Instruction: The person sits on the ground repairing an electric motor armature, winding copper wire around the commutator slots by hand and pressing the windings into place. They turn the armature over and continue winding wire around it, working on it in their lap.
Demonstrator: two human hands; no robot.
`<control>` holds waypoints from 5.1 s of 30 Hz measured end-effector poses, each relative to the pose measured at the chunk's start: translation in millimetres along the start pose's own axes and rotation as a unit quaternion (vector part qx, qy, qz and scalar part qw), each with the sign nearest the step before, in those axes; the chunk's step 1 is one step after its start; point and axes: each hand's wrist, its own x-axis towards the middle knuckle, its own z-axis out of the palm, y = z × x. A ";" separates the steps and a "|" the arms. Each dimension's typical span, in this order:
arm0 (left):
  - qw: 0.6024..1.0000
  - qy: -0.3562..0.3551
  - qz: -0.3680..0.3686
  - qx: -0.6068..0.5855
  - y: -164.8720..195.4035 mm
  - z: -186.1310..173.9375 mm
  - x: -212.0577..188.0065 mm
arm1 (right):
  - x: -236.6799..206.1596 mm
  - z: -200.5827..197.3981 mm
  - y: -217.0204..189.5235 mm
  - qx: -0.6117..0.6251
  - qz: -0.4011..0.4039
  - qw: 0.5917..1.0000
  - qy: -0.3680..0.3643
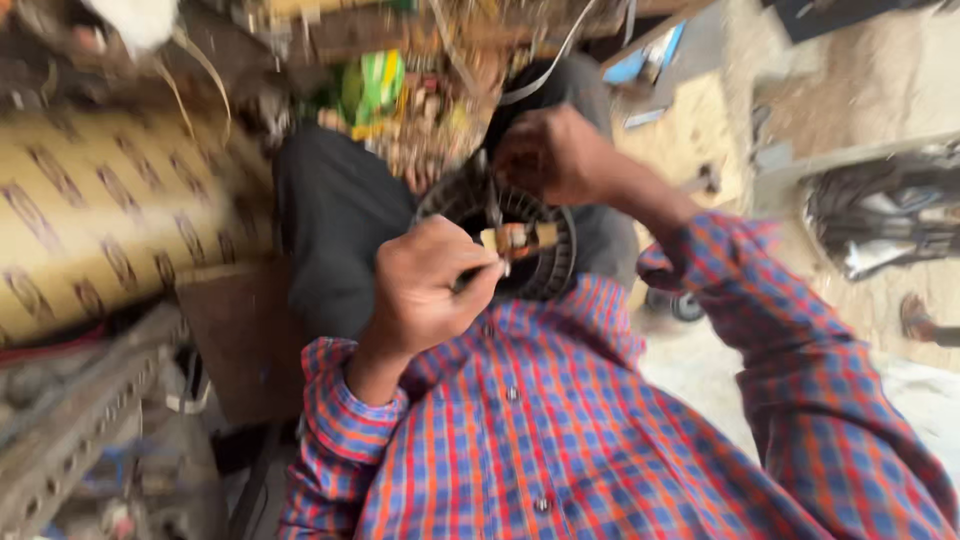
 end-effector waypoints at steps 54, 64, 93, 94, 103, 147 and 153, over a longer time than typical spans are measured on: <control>0.934 -0.154 0.198 0.253 19.9 -3.8 19.3 | -1.1 -27.7 -81.3 -0.036 -0.066 0.993 -0.091; 0.950 -0.211 0.067 0.221 -15.5 -2.5 108.6 | -58.1 -16.0 5.0 -0.208 0.071 0.975 -0.029; 0.945 -0.101 0.159 0.268 21.6 4.6 14.4 | 2.0 -17.7 -58.5 -0.013 -0.093 0.994 -0.064; 0.965 -0.065 0.135 0.215 18.3 4.9 7.8 | 8.4 -16.8 -40.9 -0.006 -0.046 0.997 -0.059; 0.979 -0.018 0.107 0.174 17.5 5.2 87.3 | 2.2 -54.7 -19.9 -0.082 0.049 0.995 -0.013; 0.998 0.038 -0.007 -0.042 -12.7 -0.9 16.0 | -18.6 5.4 4.2 0.050 0.164 0.985 0.010; 0.924 -0.302 -0.029 0.231 -19.2 -9.5 113.5 | -41.6 -26.2 -36.2 -0.102 0.051 0.991 -0.065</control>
